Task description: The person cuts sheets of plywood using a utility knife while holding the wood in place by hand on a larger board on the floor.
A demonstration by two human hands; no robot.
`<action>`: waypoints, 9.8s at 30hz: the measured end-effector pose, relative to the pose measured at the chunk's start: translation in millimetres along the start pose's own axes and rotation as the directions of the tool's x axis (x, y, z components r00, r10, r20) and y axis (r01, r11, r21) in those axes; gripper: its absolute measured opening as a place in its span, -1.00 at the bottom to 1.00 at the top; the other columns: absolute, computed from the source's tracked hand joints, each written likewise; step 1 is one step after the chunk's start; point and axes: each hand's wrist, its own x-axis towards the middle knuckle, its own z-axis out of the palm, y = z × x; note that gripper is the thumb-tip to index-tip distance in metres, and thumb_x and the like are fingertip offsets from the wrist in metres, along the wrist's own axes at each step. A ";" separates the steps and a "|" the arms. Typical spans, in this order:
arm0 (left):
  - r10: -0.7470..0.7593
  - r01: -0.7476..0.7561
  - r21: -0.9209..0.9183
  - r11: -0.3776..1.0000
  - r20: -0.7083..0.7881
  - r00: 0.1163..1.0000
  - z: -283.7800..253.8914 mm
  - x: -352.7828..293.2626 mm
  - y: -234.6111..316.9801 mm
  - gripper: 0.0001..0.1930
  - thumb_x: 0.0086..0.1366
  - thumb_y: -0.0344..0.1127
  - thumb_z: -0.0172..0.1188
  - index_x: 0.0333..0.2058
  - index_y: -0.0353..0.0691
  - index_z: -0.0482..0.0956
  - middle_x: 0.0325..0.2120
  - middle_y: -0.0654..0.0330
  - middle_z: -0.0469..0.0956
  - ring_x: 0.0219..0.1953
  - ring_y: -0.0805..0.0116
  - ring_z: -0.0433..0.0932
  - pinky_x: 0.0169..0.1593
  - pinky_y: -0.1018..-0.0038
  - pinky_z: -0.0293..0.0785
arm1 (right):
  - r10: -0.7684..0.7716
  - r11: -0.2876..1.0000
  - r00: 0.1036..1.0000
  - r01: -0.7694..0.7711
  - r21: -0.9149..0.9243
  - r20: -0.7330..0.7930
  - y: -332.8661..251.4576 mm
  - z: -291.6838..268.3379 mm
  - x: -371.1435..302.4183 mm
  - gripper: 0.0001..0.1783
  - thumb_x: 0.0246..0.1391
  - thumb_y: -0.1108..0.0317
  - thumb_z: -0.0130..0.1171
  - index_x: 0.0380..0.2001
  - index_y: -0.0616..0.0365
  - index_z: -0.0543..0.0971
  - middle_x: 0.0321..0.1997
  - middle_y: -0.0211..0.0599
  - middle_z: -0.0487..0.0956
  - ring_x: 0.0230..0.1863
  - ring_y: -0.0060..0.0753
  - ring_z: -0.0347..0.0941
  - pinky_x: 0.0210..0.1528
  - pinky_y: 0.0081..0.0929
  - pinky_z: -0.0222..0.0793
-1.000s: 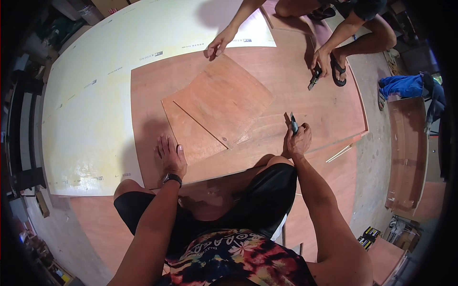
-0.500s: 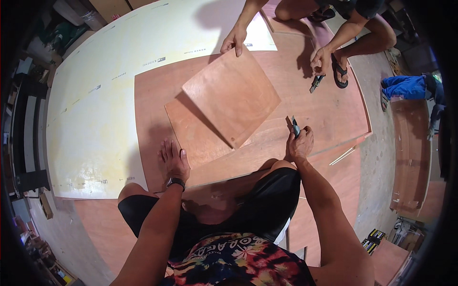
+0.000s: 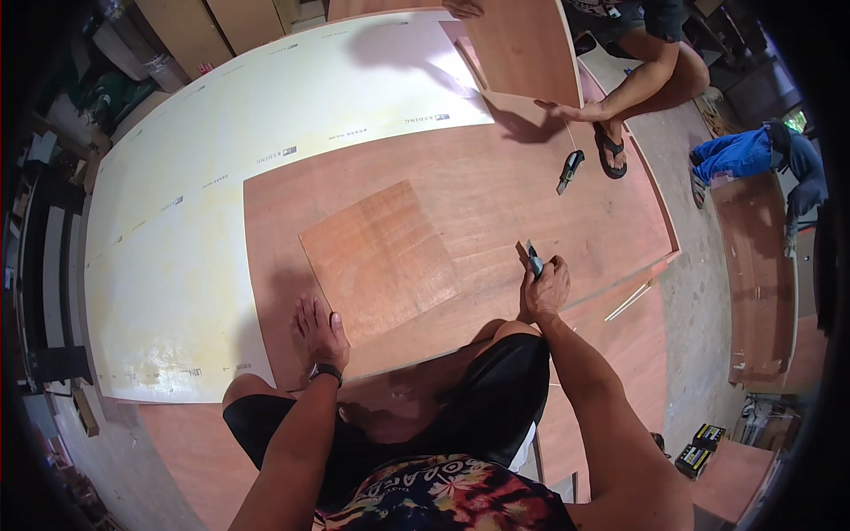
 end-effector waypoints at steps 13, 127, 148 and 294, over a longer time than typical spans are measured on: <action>0.000 0.000 -0.020 1.000 -0.001 1.000 -2.0 0.1 1.3 -0.39 0.55 -0.10 -0.09 0.43 -0.35 0.23 0.54 -0.15 0.03 0.59 -0.15 -0.09 0.56 -0.17 -0.31 | 0.012 1.000 1.000 -0.012 0.015 0.004 2.0 2.9 -1.3 -0.63 0.05 0.20 0.40 -0.15 0.19 0.61 0.26 0.00 0.46 0.37 0.09 0.33 0.38 0.04 0.22; 0.019 -0.018 0.041 0.999 -0.023 1.000 4.6 -1.4 -3.2 -0.37 0.60 0.02 -0.20 0.45 -0.29 0.25 0.55 -0.06 0.05 0.59 -0.09 -0.06 0.57 -0.12 -0.29 | 0.034 0.999 0.998 -0.033 -0.028 0.046 0.6 1.1 -1.6 -0.60 0.17 0.06 0.35 -0.14 0.19 0.64 0.29 -0.04 0.48 0.40 0.04 0.31 0.40 0.02 0.20; 0.005 -0.005 0.006 1.000 0.020 1.000 3.1 0.2 -3.1 -0.33 0.58 0.05 -0.21 0.44 -0.34 0.22 0.55 -0.12 0.00 0.60 -0.13 -0.13 0.57 -0.16 -0.35 | -0.033 0.999 0.999 0.031 -0.041 -0.040 2.2 1.9 -1.4 -0.65 0.18 0.11 0.35 -0.23 0.20 0.60 0.18 -0.05 0.51 0.26 0.10 0.41 0.28 -0.02 0.33; -0.025 0.036 0.189 0.981 -0.064 0.998 2.9 2.8 -14.1 -0.29 0.49 -0.04 0.10 0.46 -0.28 0.15 0.55 -0.09 0.02 0.59 -0.12 -0.06 0.54 -0.20 -0.11 | 0.136 0.987 0.962 -0.153 0.054 0.236 -7.9 -2.1 10.7 -0.53 0.11 0.10 0.41 -0.10 0.30 0.65 0.29 0.09 0.38 0.31 0.20 0.33 0.37 -0.01 0.27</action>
